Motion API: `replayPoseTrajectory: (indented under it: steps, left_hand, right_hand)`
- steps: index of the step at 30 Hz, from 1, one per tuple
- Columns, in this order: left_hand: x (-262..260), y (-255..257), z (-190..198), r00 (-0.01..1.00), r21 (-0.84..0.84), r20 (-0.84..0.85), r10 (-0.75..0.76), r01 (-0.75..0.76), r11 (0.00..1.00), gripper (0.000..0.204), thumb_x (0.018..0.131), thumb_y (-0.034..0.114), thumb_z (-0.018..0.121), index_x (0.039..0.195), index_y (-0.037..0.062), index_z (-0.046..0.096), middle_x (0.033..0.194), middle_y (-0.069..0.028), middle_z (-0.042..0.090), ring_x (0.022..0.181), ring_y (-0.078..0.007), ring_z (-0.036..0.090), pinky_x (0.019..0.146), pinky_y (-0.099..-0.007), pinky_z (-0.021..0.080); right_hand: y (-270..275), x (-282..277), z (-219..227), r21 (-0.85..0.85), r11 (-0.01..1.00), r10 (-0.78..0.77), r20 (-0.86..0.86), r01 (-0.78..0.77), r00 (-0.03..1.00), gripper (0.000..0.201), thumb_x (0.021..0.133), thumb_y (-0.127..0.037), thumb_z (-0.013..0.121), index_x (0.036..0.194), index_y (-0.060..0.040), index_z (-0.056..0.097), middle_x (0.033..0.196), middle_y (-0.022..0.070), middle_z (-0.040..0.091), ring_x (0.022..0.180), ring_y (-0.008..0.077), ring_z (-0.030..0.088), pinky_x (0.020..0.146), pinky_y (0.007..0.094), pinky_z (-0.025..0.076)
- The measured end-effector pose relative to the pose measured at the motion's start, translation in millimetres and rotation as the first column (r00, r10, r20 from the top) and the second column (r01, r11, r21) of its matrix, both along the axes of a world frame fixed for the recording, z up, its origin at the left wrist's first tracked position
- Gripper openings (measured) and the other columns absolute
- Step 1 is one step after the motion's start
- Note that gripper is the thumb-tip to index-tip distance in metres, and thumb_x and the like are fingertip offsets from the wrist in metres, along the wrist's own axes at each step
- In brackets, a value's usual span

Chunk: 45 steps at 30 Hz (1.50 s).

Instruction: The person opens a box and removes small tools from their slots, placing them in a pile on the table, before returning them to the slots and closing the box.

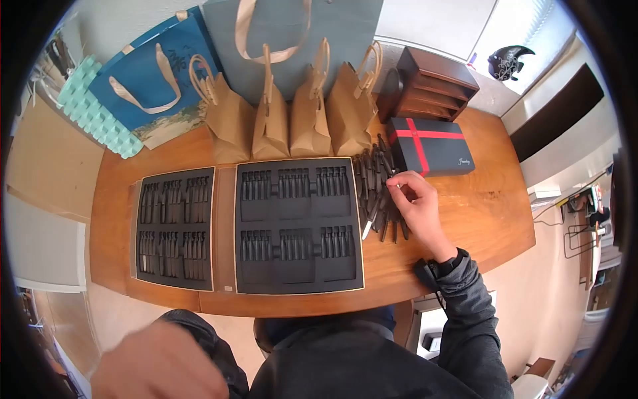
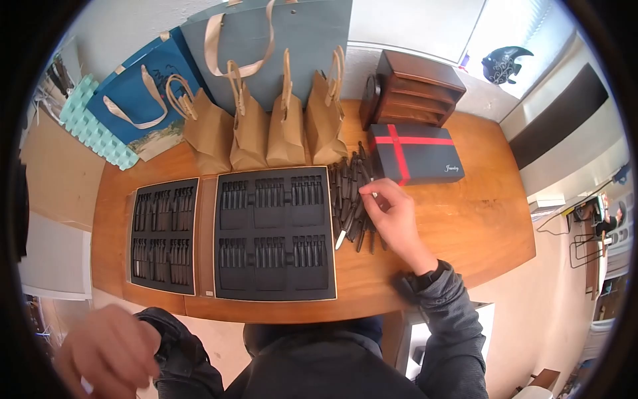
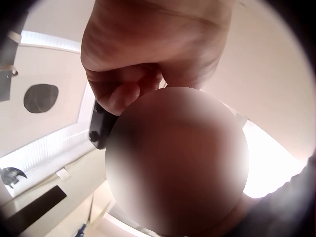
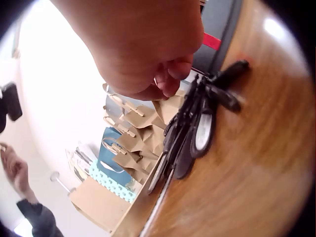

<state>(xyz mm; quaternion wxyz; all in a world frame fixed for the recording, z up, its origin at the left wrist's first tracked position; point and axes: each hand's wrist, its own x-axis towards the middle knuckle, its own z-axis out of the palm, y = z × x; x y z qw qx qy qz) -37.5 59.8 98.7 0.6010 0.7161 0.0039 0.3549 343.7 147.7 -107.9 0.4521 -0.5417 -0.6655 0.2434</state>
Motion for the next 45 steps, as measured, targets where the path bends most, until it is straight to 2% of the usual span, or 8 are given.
replayPoseTrajectory:
  steps: [2, 5, 9, 12, 18, 34, 38, 45]
  left_hand:
    - [3, -6, -21, 0.946, 0.034, -0.003, 0.325, -0.324, 0.945, 0.009, 0.082, 0.004, 0.065, 0.085, -0.0018, 0.071, 0.067, -0.0134, 0.062, 0.056, -0.0223, 0.06, 0.052, -0.0291, 0.045]
    - [18, -13, -63, 0.538, 0.098, -0.116, 0.835, -0.83, 0.549, 0.01, 0.082, 0.0, 0.061, 0.086, -0.0037, 0.07, 0.072, -0.0114, 0.067, 0.059, -0.0168, 0.059, 0.056, -0.0261, 0.044]
    - [8, 5, -100, 0.402, 0.045, -0.55, 0.732, -0.861, 0.507, 0.009, 0.095, 0.006, 0.065, 0.1, -0.0001, 0.07, 0.089, -0.0067, 0.069, 0.076, -0.0095, 0.061, 0.068, -0.0235, 0.047]
    - [-3, 8, -140, 0.268, 0.308, -0.511, 0.817, -0.83, 0.465, 0.01, 0.095, 0.008, 0.065, 0.101, 0.0016, 0.07, 0.076, -0.0024, 0.064, 0.065, -0.0077, 0.055, 0.059, -0.0244, 0.043]
    - [-17, 0, -170, -0.122, 0.761, -0.483, 0.867, -0.548, 0.347, 0.021, 0.09, 0.019, 0.068, 0.108, 0.0077, 0.067, 0.086, -0.0101, 0.07, 0.072, -0.0298, 0.068, 0.063, -0.0388, 0.053]
    - [-16, 6, -181, -0.102, 0.703, -0.628, 0.771, -0.499, 0.507, 0.021, 0.092, 0.027, 0.066, 0.091, 0.0062, 0.067, 0.081, -0.0126, 0.069, 0.073, -0.0336, 0.068, 0.062, -0.043, 0.053]
    - [-38, 20, -174, -0.141, 0.712, -0.473, 0.87, -0.643, 0.283, 0.02, 0.093, 0.027, 0.066, 0.1, 0.0096, 0.071, 0.091, -0.0099, 0.071, 0.078, -0.0325, 0.069, 0.068, -0.0419, 0.054]
    - [-63, 74, -186, -0.311, 0.819, -0.392, 0.866, -0.546, 0.174, 0.032, 0.092, 0.032, 0.067, 0.106, 0.0029, 0.069, 0.098, -0.0116, 0.068, 0.083, -0.0329, 0.07, 0.07, -0.0431, 0.055]
  right_hand:
    - [2, -7, 19, 0.042, 0.999, 0.007, 0.163, -0.014, 0.987, 0.012, 0.088, 0.002, 0.066, 0.099, -0.0032, 0.07, 0.094, 0.0035, 0.065, 0.071, 0.0137, 0.059, 0.064, 0.0251, 0.047]
    - [13, -12, 27, 0.235, 0.964, 0.016, 0.422, -0.126, 0.907, 0.016, 0.083, 0.0, 0.067, 0.098, -0.0057, 0.071, 0.095, 0.0049, 0.067, 0.076, 0.0221, 0.063, 0.067, 0.0321, 0.052]
    - [26, -20, 37, 0.234, 0.912, 0.059, 0.738, -0.337, 0.672, 0.022, 0.079, -0.003, 0.068, 0.1, -0.0065, 0.072, 0.097, 0.0049, 0.066, 0.086, 0.026, 0.063, 0.07, 0.0373, 0.053]
    - [31, -26, 40, 0.182, 0.899, 0.071, 0.837, -0.398, 0.542, 0.026, 0.077, -0.006, 0.063, 0.1, -0.0091, 0.073, 0.094, 0.0045, 0.063, 0.092, 0.0248, 0.061, 0.073, 0.0364, 0.053]
    - [41, -25, 47, 0.146, 0.837, 0.124, 0.888, -0.527, 0.443, 0.024, 0.076, -0.01, 0.059, 0.097, -0.0077, 0.071, 0.092, 0.0051, 0.059, 0.089, 0.0234, 0.059, 0.073, 0.035, 0.053]
    - [41, -29, 56, 0.178, 0.75, 0.164, 0.883, -0.637, 0.44, 0.021, 0.079, -0.011, 0.058, 0.096, -0.0021, 0.066, 0.107, 0.0098, 0.065, 0.109, 0.0284, 0.063, 0.088, 0.0381, 0.054]
    - [39, -31, 54, 0.24, 0.76, 0.117, 0.863, -0.604, 0.491, 0.016, 0.081, -0.007, 0.06, 0.096, -0.0013, 0.064, 0.103, 0.0108, 0.066, 0.105, 0.0301, 0.064, 0.088, 0.0395, 0.054]
    - [38, -39, 51, 0.22, 0.82, 0.137, 0.821, -0.529, 0.554, 0.02, 0.074, -0.002, 0.066, 0.093, -0.0023, 0.066, 0.102, 0.0101, 0.066, 0.102, 0.0301, 0.064, 0.087, 0.0405, 0.053]
